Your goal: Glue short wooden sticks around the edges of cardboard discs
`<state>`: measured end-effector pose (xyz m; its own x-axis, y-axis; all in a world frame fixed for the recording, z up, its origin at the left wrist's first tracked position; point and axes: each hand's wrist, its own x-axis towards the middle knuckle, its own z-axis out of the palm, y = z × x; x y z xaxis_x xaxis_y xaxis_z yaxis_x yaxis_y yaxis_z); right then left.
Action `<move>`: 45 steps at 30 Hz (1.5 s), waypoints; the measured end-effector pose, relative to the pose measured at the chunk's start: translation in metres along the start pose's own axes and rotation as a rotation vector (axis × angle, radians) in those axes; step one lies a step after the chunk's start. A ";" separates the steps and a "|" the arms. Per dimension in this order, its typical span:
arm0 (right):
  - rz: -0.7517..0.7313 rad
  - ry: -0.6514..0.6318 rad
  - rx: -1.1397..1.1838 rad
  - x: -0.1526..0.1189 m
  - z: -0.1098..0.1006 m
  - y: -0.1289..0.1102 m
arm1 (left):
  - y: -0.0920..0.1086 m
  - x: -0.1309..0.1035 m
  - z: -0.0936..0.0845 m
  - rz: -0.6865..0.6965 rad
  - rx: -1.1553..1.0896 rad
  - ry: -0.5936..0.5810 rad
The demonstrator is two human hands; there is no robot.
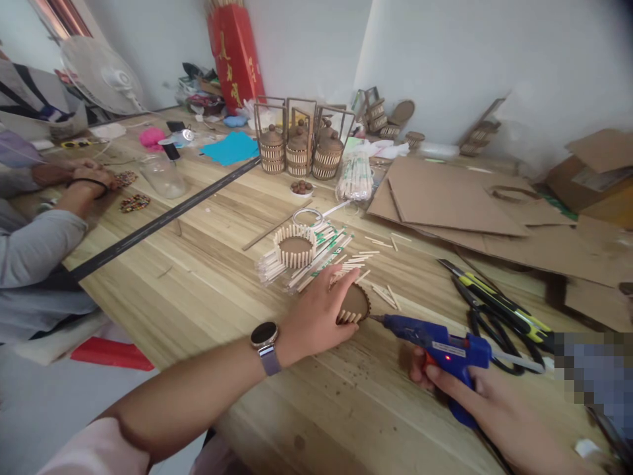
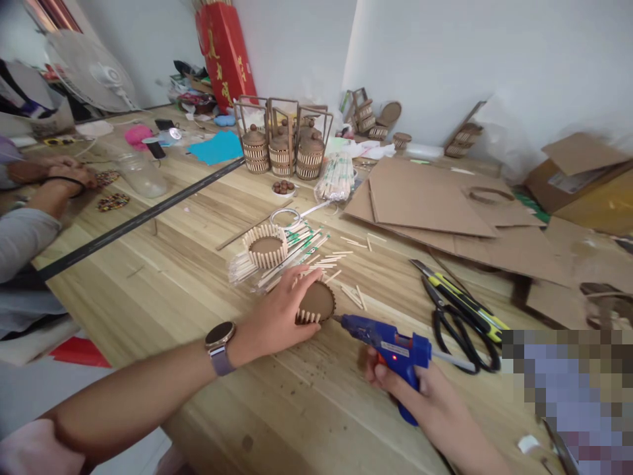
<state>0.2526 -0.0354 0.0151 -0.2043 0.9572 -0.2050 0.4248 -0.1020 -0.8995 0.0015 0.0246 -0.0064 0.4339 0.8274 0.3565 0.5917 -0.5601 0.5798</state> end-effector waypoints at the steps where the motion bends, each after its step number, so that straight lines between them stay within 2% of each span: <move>1: 0.004 0.004 -0.023 0.000 0.000 0.001 | 0.000 0.000 0.000 0.001 0.003 -0.001; 10: -0.052 0.025 -0.327 -0.001 0.002 0.022 | 0.000 0.000 0.000 0.001 0.008 -0.007; 22: -0.066 0.122 -0.426 -0.002 0.009 0.015 | -0.001 0.000 0.000 0.007 0.017 -0.011; 26: -0.091 0.077 -0.479 -0.001 0.008 0.019 | -0.001 0.000 0.000 0.017 0.017 -0.011; 32: -0.106 0.091 -0.525 -0.001 0.007 0.021 | -0.001 0.000 0.000 0.010 0.022 -0.014; 38: -0.109 0.261 -0.473 -0.004 0.019 0.017 | -0.001 0.000 0.000 0.000 0.017 -0.018; 45: -0.134 0.159 -0.535 -0.002 0.013 0.012 | 0.000 0.001 -0.001 0.001 -0.009 -0.016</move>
<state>0.2467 -0.0423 -0.0002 -0.1698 0.9855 -0.0046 0.7997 0.1350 -0.5851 0.0008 0.0253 -0.0058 0.4456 0.8260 0.3451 0.5853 -0.5605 0.5859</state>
